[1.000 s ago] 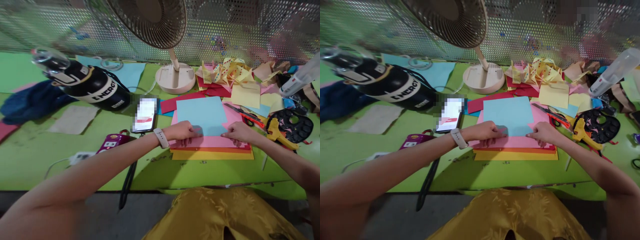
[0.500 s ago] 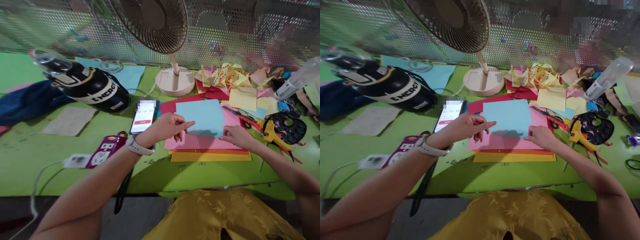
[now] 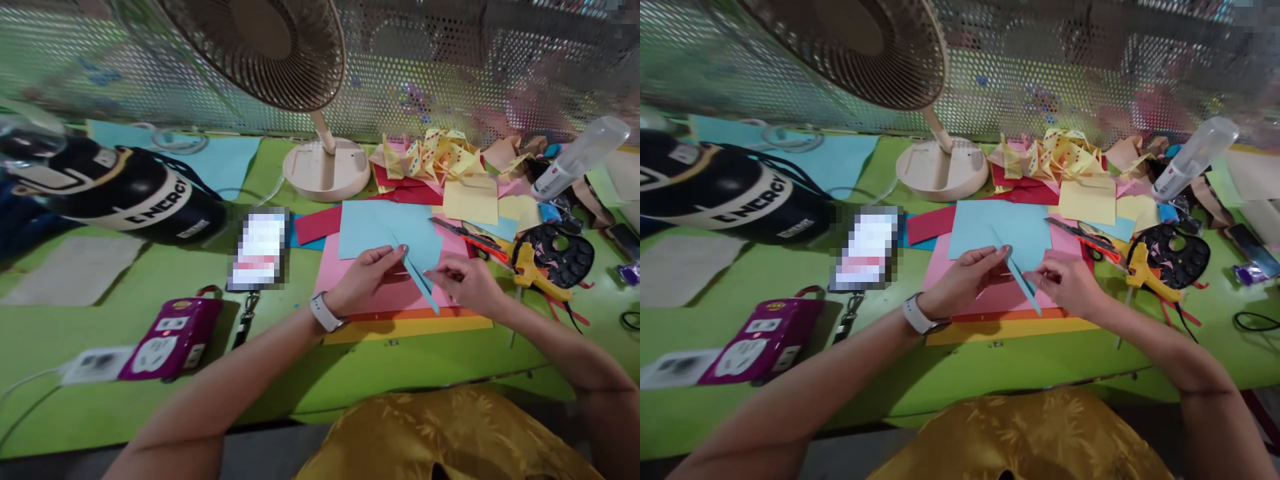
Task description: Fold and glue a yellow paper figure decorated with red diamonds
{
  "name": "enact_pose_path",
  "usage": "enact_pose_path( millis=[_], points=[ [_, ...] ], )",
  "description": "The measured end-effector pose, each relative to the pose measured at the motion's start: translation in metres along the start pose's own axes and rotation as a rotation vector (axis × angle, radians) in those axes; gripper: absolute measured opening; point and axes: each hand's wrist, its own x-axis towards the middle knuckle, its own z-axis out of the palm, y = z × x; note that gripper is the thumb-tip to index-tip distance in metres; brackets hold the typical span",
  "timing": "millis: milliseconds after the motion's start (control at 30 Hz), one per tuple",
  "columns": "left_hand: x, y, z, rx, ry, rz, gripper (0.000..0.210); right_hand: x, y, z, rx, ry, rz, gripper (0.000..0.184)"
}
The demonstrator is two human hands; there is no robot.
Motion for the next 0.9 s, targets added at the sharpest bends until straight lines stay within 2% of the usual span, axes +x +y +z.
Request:
enact_pose_path(
  millis=[67,100,133,200,267,333,400,500,600,700,900],
  points=[
    [0.002,-0.001,-0.004,-0.066,-0.011,-0.052,0.039,0.001,0.001,-0.014,-0.212,0.152,-0.237,0.023],
    [0.002,-0.002,-0.006,-0.073,-0.018,-0.077,0.038,0.002,0.002,-0.021,-0.31,0.183,-0.364,0.021],
    [0.001,-0.002,-0.007,-0.068,-0.031,-0.103,0.037,0.003,0.002,-0.025,-0.395,0.172,-0.495,0.027],
    [-0.001,-0.002,-0.009,-0.05,-0.079,-0.139,0.035,0.005,0.005,-0.026,-0.539,0.055,-0.718,0.042],
    [-0.003,-0.005,-0.008,-0.037,-0.145,-0.147,0.034,0.006,0.009,-0.017,-0.66,-0.066,-0.863,0.048],
    [-0.005,-0.007,-0.006,-0.042,-0.194,-0.145,0.033,0.005,0.014,-0.004,-0.754,-0.099,-0.952,0.043],
    [-0.005,-0.009,-0.004,-0.07,-0.198,-0.159,0.031,0.002,0.019,0.005,-0.809,-0.079,-1.009,0.037],
    [-0.005,-0.01,-0.002,-0.148,-0.124,-0.177,0.031,-0.002,0.023,0.011,-0.844,-0.053,-1.045,0.034],
    [-0.004,-0.009,-0.001,-0.182,-0.052,-0.159,0.036,-0.004,0.024,0.013,-0.858,-0.082,-1.068,0.035],
    [-0.004,-0.009,0.001,-0.171,-0.052,-0.136,0.04,-0.003,0.023,0.014,-0.866,-0.133,-1.104,0.035],
    [-0.002,-0.014,0.002,-0.207,0.009,-0.092,0.043,0.0,0.018,0.011,-0.842,-0.251,-0.982,0.038]
  ],
)
